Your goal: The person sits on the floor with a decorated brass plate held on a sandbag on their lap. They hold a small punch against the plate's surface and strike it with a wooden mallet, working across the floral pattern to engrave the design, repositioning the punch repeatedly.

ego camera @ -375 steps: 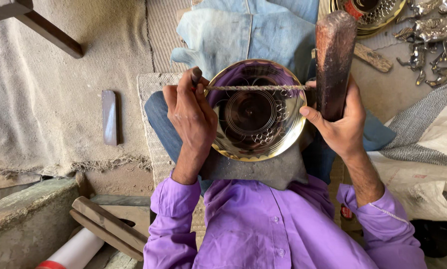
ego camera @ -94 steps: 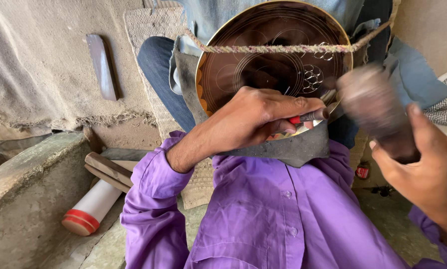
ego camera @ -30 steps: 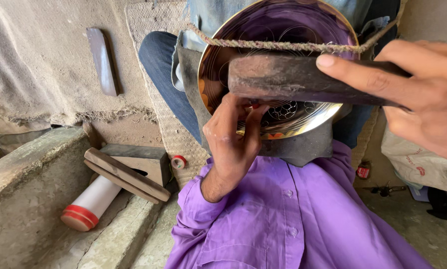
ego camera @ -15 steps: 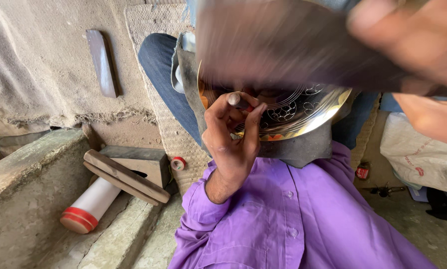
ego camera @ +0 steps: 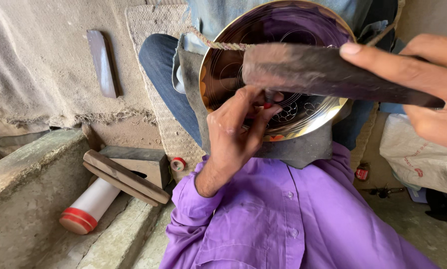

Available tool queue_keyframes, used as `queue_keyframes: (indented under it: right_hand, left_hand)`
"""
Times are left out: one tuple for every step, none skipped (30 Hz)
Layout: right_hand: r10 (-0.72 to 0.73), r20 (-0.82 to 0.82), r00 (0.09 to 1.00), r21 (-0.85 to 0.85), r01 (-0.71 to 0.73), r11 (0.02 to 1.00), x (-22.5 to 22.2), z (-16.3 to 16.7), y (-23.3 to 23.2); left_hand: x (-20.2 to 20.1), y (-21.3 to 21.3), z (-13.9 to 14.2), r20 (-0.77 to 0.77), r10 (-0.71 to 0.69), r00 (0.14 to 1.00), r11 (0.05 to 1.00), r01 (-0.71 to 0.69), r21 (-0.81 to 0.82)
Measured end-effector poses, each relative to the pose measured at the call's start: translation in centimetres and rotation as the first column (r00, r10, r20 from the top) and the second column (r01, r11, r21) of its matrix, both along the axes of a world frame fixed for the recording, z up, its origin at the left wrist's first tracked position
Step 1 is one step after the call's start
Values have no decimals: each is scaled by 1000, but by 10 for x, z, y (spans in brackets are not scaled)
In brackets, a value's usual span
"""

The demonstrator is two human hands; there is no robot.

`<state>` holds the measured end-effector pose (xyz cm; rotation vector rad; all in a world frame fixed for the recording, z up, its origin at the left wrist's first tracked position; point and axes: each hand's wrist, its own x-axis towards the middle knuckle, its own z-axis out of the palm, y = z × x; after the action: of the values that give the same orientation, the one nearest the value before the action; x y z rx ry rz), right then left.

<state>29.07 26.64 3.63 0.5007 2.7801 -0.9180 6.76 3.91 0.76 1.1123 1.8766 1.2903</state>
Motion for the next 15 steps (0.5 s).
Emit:
queue_keyframes:
  right_hand:
    - [-24, -7, 1000, 4, 24, 1000, 4, -1, -2]
    - [-56, -25, 998, 4, 56, 998, 9, -1, -4]
    - [-88, -30, 996, -6, 87, 996, 12, -2, -5]
    - [-133, -37, 990, -31, 132, 991, 15, -3, -6]
    - [-184, -43, 982, -67, 181, 981, 17, -5, -6]
    - [-236, -53, 970, -98, 230, 968, 19, -6, -8]
    - [-228, -41, 973, -94, 224, 970, 20, -7, -9]
    - [-216, -26, 976, -80, 214, 974, 21, -8, -9]
    - [-222, -24, 975, -74, 220, 973, 22, -9, -12]
    - [-185, 31, 982, -17, 186, 982, 23, -8, -12]
    - [-167, 83, 982, 25, 166, 986, 23, -8, -15]
    - [-168, 125, 978, 43, 164, 986, 24, -6, -16]
    - [-237, 106, 966, 5, 238, 971, 24, -4, -20]
    - [-295, 91, 951, -26, 298, 954, 23, -2, -22]
    - [-321, 38, 946, -70, 323, 944, 21, 0, -24]
  left_hand:
    - [-1, 2, 0, 45, -35, 998, 999, 33, 30]
    - [-3, 3, 1, 43, -62, 997, 997, 60, 42]
    - [-5, 3, 1, 39, -87, 995, 995, 85, 52]
    - [-6, 3, 2, 20, -101, 995, 993, 100, 57]
    - [-7, 4, 2, 1, -115, 993, 991, 115, 62]
    - [-7, 4, 3, -26, -121, 992, 991, 122, 62]
    - [-7, 4, 3, -50, -127, 991, 990, 130, 61]
    - [-7, 5, 3, -62, -135, 989, 989, 139, 58]
    - [-7, 5, 3, -76, -143, 987, 987, 148, 56]
    - [-7, 6, 4, -89, -150, 985, 986, 156, 54]
    - [-8, 7, 4, -84, -165, 983, 984, 169, 46]
    - [-9, 9, 4, -78, -181, 980, 982, 184, 38]
    - [-10, 9, 5, -69, -194, 978, 980, 197, 28]
    - [-11, 10, 7, -60, -215, 975, 976, 216, 17]
    - [-13, 9, 8, -52, -235, 971, 972, 235, 4]
